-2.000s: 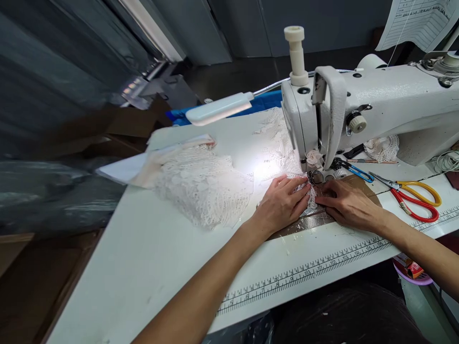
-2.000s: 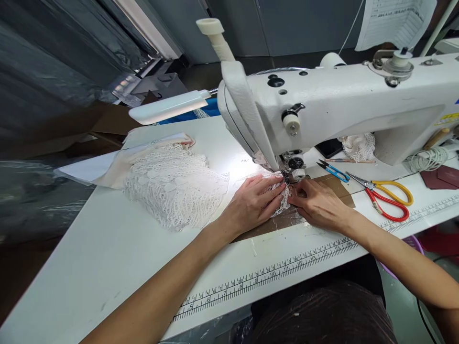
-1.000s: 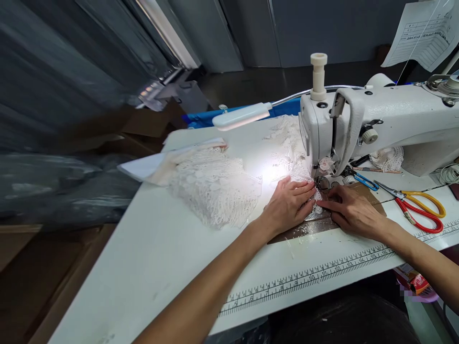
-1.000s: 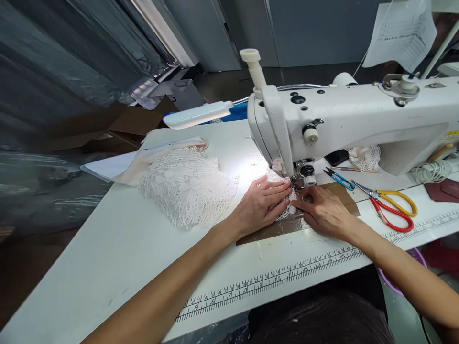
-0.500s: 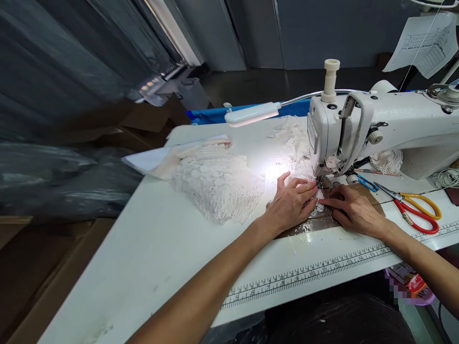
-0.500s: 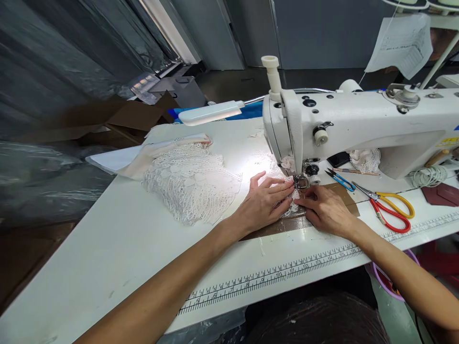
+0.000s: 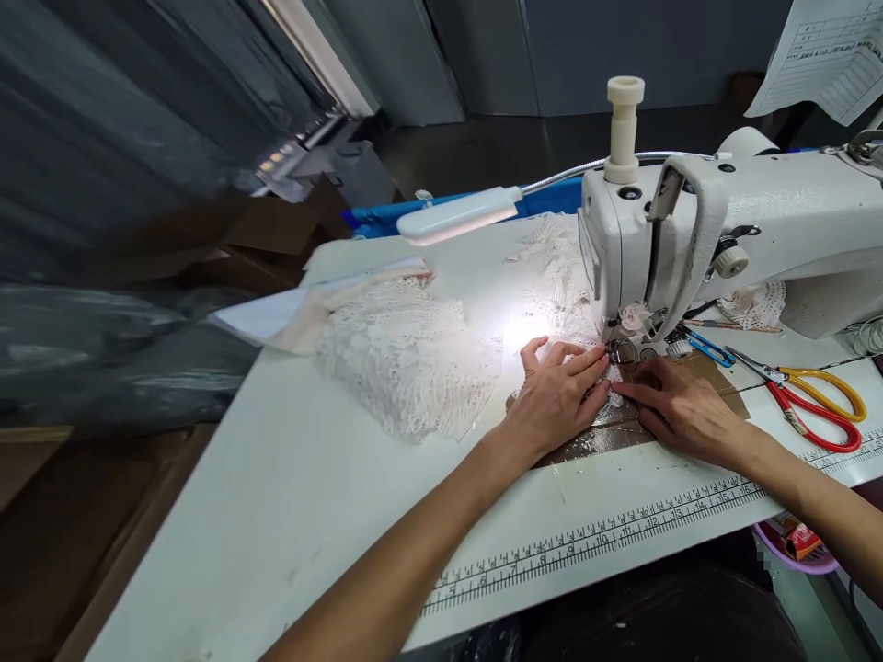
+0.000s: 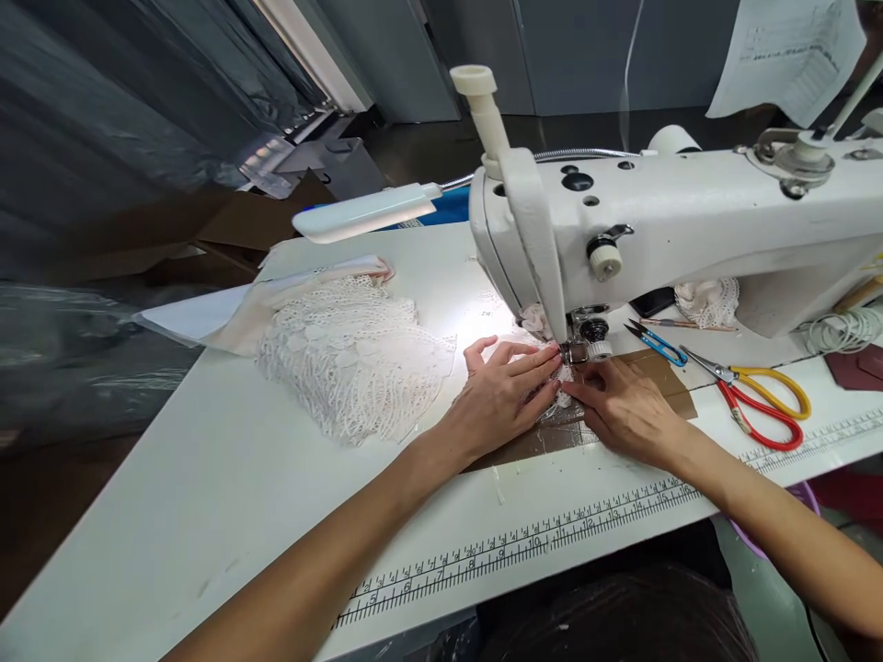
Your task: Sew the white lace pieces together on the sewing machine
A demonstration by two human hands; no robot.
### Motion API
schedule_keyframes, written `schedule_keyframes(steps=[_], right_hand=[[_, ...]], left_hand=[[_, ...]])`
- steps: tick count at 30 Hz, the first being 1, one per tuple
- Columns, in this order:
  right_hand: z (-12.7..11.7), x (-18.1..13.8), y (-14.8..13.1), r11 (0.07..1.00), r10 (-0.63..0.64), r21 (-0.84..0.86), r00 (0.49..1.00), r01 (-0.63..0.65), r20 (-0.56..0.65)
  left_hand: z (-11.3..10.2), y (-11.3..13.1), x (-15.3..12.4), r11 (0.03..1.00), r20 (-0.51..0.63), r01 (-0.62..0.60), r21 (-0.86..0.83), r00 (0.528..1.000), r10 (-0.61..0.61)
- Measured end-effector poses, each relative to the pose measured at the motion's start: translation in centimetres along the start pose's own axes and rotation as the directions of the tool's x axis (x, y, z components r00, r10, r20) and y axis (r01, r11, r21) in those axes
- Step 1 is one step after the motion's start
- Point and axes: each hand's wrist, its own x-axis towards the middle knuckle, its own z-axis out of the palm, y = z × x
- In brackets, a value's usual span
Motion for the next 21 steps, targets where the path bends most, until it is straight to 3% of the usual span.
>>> schedule_keyframes(steps=[6,17,21], right_hand=[[-0.1,0.4,0.0,1.000,-0.001,-0.007,1.000,0.001,-0.001],[-0.3,1.2,0.7,0.992,0.123,-0.003,0.984,-0.124,0.129],[-0.7,0.6,1.7,0.965,0.185,0.190,0.983,-0.180,-0.009]], left_hand=[[0.4,-0.1,0.3,0.999,-0.018,0.029,0.034,0.999,-0.028],[1.2,-0.2,0.7,0.992,-0.024,0.123,0.020,0.992,-0.123],[1.1,-0.1,0.8,0.992,-0.084,0.118,0.047,0.990,-0.113]])
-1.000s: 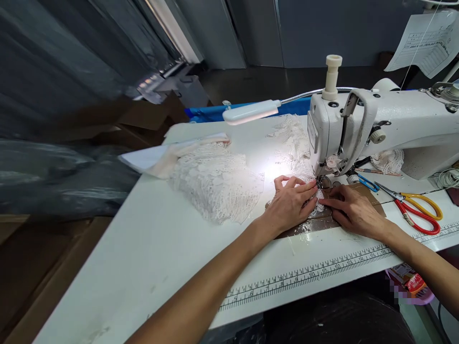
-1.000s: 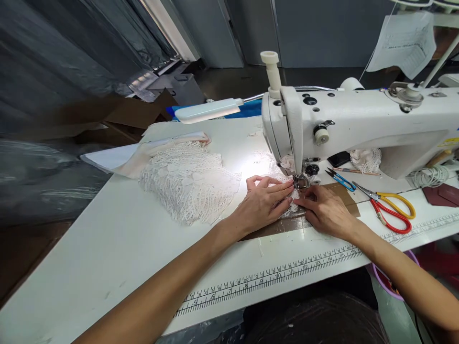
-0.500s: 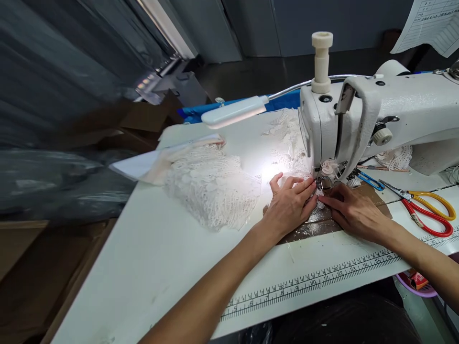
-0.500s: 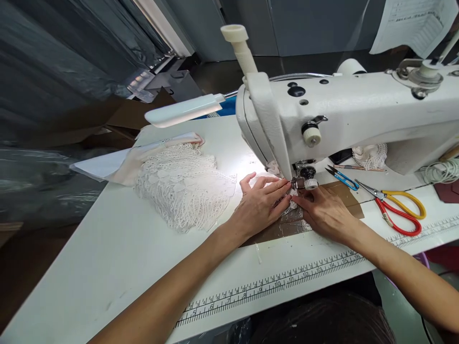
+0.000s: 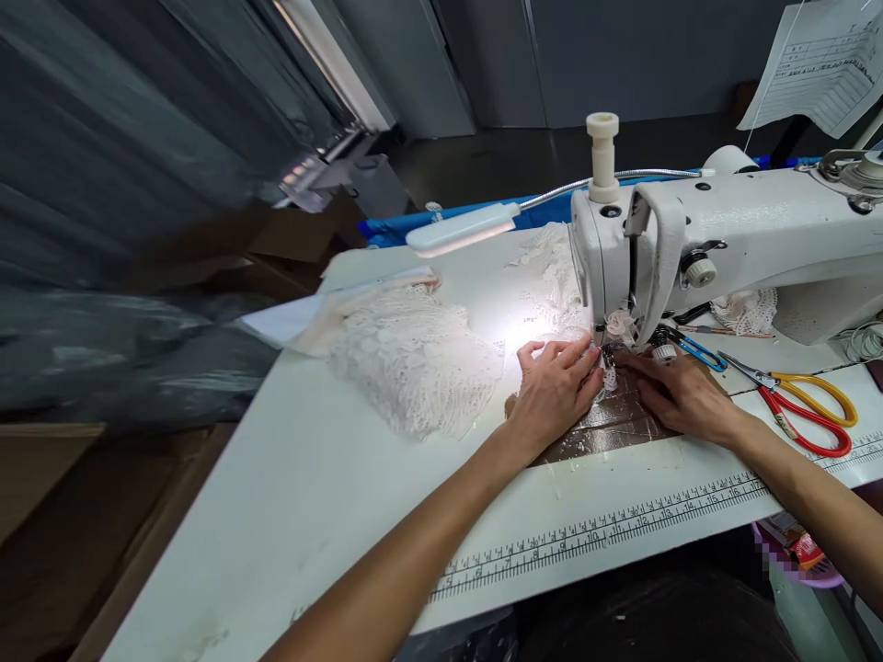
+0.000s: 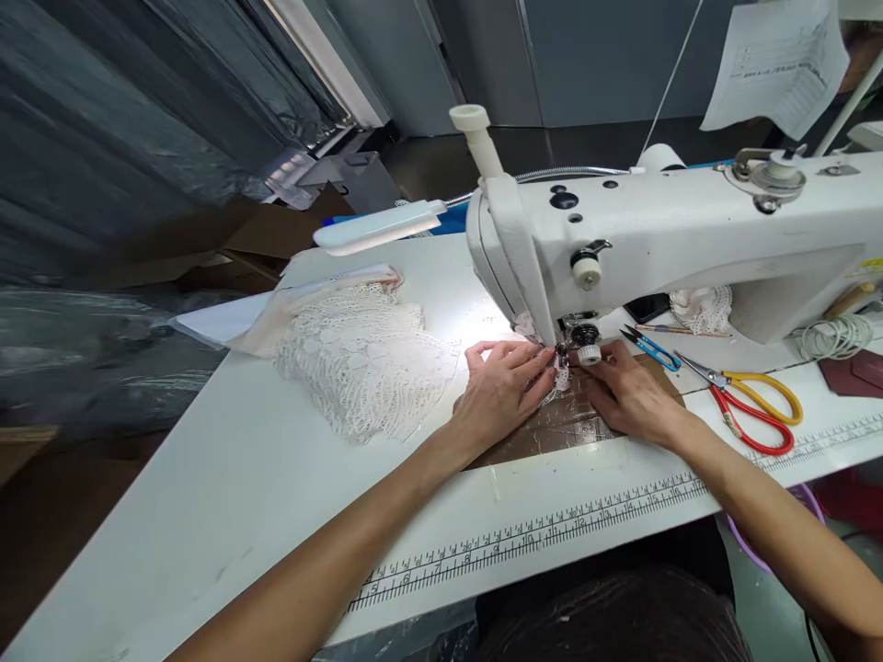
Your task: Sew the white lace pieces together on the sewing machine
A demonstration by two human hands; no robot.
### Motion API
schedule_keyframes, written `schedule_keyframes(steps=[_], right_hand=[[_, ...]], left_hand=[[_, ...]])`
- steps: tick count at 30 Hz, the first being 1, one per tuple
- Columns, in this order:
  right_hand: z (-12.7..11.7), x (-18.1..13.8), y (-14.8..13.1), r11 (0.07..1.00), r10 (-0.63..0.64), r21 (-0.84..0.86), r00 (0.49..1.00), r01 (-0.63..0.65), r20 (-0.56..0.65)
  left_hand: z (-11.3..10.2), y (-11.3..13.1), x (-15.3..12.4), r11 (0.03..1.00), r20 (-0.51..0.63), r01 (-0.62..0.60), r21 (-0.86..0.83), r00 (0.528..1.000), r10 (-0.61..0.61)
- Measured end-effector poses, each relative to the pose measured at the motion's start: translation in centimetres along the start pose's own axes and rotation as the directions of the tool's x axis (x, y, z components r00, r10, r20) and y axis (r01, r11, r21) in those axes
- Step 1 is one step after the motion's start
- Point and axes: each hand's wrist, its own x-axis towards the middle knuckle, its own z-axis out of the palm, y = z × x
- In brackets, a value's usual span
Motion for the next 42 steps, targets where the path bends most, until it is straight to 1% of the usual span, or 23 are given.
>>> schedule_keyframes(steps=[2,3,5,7,9,10,12,16,19,24,30,33,35,38,40,42], right_hand=[[-0.3,-0.3,0.5,0.996,0.041,0.089,0.993,-0.031,-0.113],[-0.4,-0.4,0.6,0.992,0.063,0.120,0.987,-0.045,-0.150],[-0.5,-0.5,0.9,0.986,0.091,0.157,0.981,-0.064,-0.172],[-0.4,-0.5,0.9,0.985,0.089,0.160,0.983,-0.063,-0.158],[-0.2,-0.5,0.9,0.989,0.076,0.139,0.987,-0.056,-0.144],[-0.1,-0.5,0.9,0.991,0.072,0.124,0.988,-0.055,-0.139],[0.0,-0.6,0.9,0.993,0.072,0.103,0.988,-0.058,-0.135],[0.1,-0.8,0.9,0.995,0.071,0.080,0.990,-0.061,-0.124],[0.2,-0.9,0.8,0.995,0.078,0.063,0.991,-0.072,-0.108],[0.1,-0.9,0.7,0.995,0.086,0.056,0.992,-0.081,-0.093],[0.1,-0.9,0.5,0.996,0.082,0.052,0.993,-0.078,-0.084],[-0.2,-0.8,0.4,0.995,0.093,0.039,0.993,-0.090,-0.072],[-0.7,-0.5,0.3,0.995,0.089,0.044,0.995,-0.087,-0.036],[-1.8,0.6,0.1,0.996,0.040,0.072,0.996,-0.045,0.076],[-2.3,1.4,0.0,0.997,0.008,0.080,0.992,-0.018,0.128],[-2.2,2.0,-0.3,0.998,-0.004,0.063,0.989,-0.005,0.145]], left_hand=[[-0.5,-0.3,0.1,1.000,-0.090,0.002,0.020,0.996,0.000],[-0.9,-0.5,0.2,1.000,-0.136,-0.006,0.022,0.991,0.009],[-1.7,-1.0,0.5,0.997,-0.187,-0.074,0.001,0.980,0.072],[-2.2,-1.4,0.8,0.979,-0.149,-0.198,-0.048,0.971,0.189],[-2.2,-1.6,1.2,0.944,-0.066,-0.310,-0.110,0.950,0.304],[-2.1,-1.7,1.3,0.929,-0.027,-0.345,-0.136,0.938,0.345],[-1.7,-1.8,1.5,0.912,0.037,-0.370,-0.175,0.923,0.382],[-1.2,-2.1,1.6,0.918,0.118,-0.338,-0.206,0.923,0.366],[-1.1,-2.2,1.5,0.933,0.138,-0.309,-0.186,0.932,0.336],[-0.8,-1.9,1.4,0.926,0.048,-0.325,-0.191,0.939,0.340],[-1.0,-1.5,1.5,0.943,0.021,-0.276,-0.185,0.958,0.284],[-1.0,-1.5,1.4,0.943,-0.008,-0.272,-0.192,0.961,0.276],[-0.9,-1.5,1.4,0.943,0.000,-0.280,-0.178,0.959,0.284],[-0.7,-1.5,1.2,0.946,0.034,-0.295,-0.134,0.953,0.301],[-0.7,-1.5,1.2,0.943,0.026,-0.318,-0.098,0.946,0.322],[-0.6,-1.4,1.1,0.937,0.006,-0.343,-0.064,0.939,0.344]])
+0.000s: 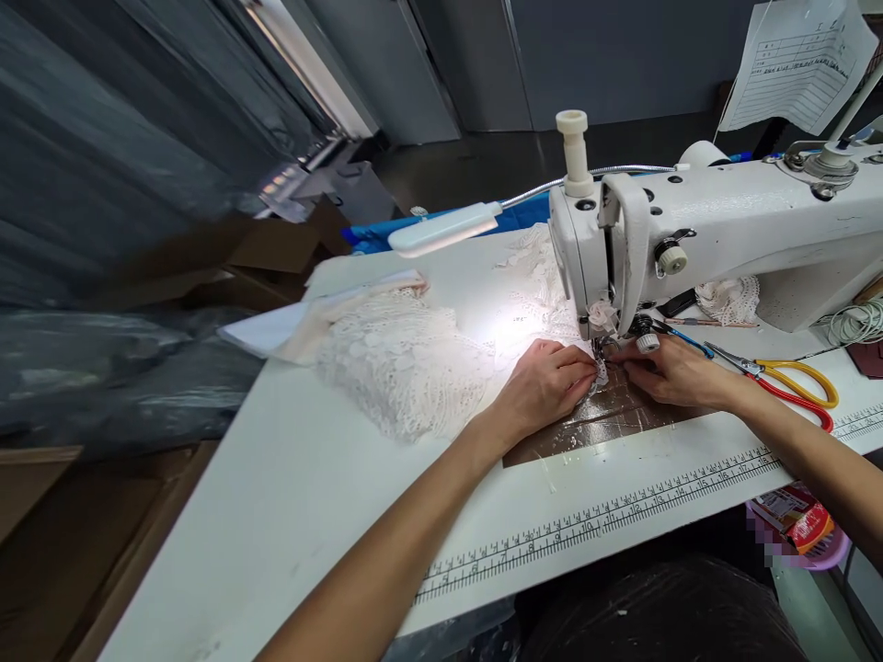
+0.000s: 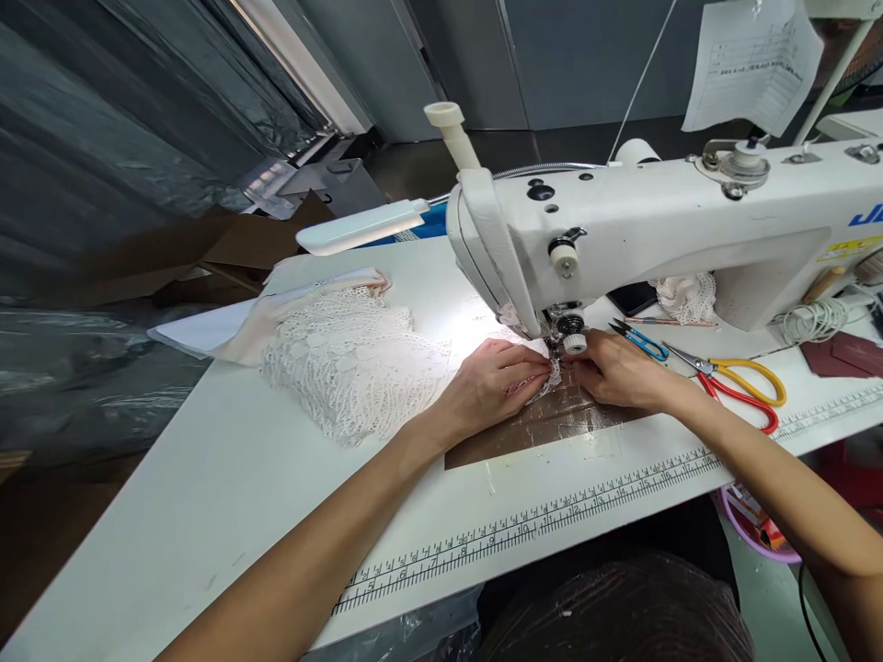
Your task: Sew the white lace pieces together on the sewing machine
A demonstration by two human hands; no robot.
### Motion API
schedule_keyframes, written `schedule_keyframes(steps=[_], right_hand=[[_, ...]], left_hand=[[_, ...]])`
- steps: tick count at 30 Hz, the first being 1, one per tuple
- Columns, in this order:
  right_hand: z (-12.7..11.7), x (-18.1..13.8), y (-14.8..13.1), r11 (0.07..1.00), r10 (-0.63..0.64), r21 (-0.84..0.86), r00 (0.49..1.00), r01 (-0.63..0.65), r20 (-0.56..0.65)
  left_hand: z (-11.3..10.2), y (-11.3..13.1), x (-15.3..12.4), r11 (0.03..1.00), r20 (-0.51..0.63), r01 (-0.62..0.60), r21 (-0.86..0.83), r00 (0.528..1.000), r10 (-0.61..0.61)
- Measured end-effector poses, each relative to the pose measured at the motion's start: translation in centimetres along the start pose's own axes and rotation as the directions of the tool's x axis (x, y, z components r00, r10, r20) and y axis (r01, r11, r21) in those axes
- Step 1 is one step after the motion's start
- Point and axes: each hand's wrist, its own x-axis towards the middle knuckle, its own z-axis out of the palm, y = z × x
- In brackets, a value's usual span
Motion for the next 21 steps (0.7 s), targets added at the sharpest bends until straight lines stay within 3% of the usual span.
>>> schedule_keyframes(steps=[6,10,15,21], right_hand=[[1.5,-0.2,-0.6,0.987,0.057,-0.149,0.998,-0.056,0.006],[1.9,-0.6,-0.7,0.976,0.015,-0.219,1.000,-0.014,0.000],[2.7,-0.6,-0.1,0.974,-0.056,-0.223,0.998,0.045,-0.042],[3.4,-0.8,0.2,0.985,-0.065,-0.165,0.995,0.051,-0.081]], left_hand=[[0.1,0.3,0.0,0.996,-0.012,-0.035,0.079,0.999,0.036],[0.0,0.2,-0.1,0.998,-0.002,-0.047,0.042,0.999,0.048],[-0.2,0.2,-0.6,0.999,0.005,-0.036,-0.023,0.999,0.036],[-0.2,0.2,-0.7,0.995,-0.016,-0.101,0.017,0.995,0.102]])
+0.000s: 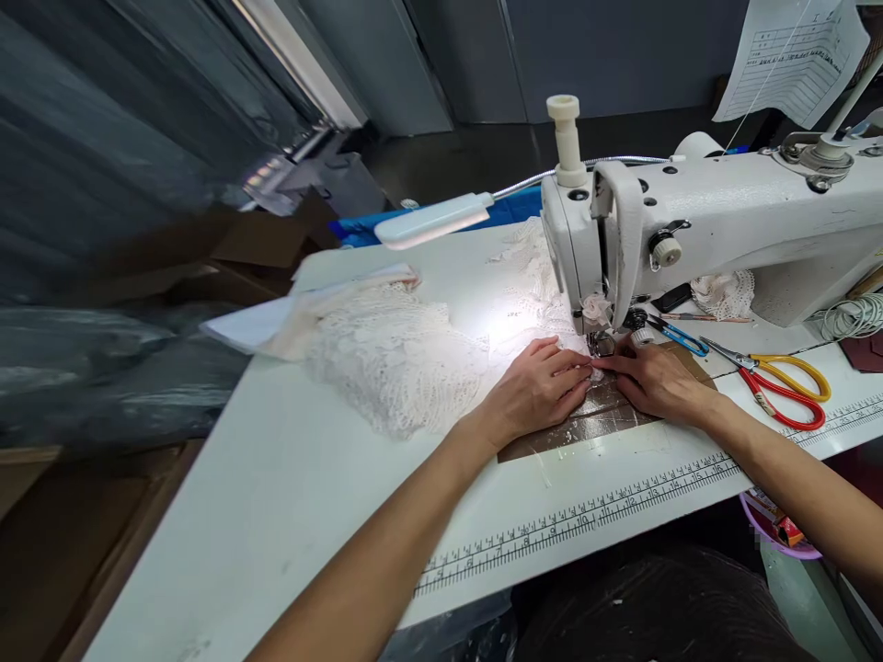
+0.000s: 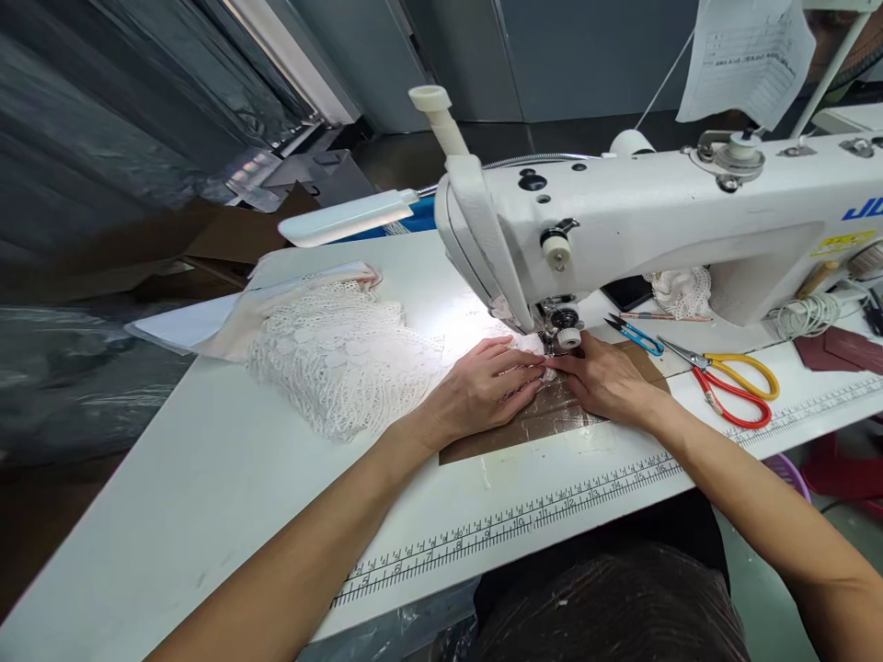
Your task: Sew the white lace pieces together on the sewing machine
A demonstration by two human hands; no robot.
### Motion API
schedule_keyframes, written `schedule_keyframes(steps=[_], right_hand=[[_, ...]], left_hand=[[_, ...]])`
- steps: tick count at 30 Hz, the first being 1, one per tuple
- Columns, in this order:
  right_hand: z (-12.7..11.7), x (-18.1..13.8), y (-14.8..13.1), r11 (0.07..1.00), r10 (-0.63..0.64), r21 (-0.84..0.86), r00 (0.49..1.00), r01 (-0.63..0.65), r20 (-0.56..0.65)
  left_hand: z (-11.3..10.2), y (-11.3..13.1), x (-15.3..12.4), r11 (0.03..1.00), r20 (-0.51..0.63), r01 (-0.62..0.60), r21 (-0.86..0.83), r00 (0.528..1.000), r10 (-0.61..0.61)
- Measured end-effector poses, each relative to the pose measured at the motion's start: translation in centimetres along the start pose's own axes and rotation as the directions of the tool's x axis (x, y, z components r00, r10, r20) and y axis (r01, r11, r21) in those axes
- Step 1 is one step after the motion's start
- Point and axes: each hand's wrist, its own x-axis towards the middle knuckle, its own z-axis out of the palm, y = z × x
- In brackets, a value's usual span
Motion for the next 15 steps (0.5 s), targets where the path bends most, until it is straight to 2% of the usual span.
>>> schedule_keyframes(steps=[3,6,8,11,13,15], right_hand=[[-0.3,0.0,0.2,0.997,0.014,0.070,0.999,-0.011,-0.036],[-1.0,0.2,1.1,0.991,0.084,0.116,0.986,-0.068,-0.142],[-1.5,0.4,2.1,0.984,0.173,0.090,0.953,-0.155,-0.249],[-2.2,0.3,3.5,0.944,0.317,0.030,0.876,-0.329,-0.363],[-2.6,-0.1,4.1,0.906,0.398,0.007,0.846,-0.424,-0.355],[-2.7,-0.8,4.5,0.872,0.459,-0.032,0.839,-0.489,-0.293]], left_hand=[[0.1,0.0,0.0,1.000,0.002,-0.007,-0.002,1.000,0.007],[0.1,0.1,0.1,1.000,-0.013,-0.008,-0.011,1.000,0.008],[-0.1,0.2,0.2,1.000,-0.030,-0.012,-0.005,0.999,0.011],[-0.7,0.4,0.4,0.999,-0.046,-0.031,-0.029,0.999,0.029],[-1.1,0.5,0.5,0.994,0.009,-0.061,-0.091,0.998,0.062],[-1.2,0.4,0.3,0.987,0.101,-0.071,-0.142,0.991,0.086]])
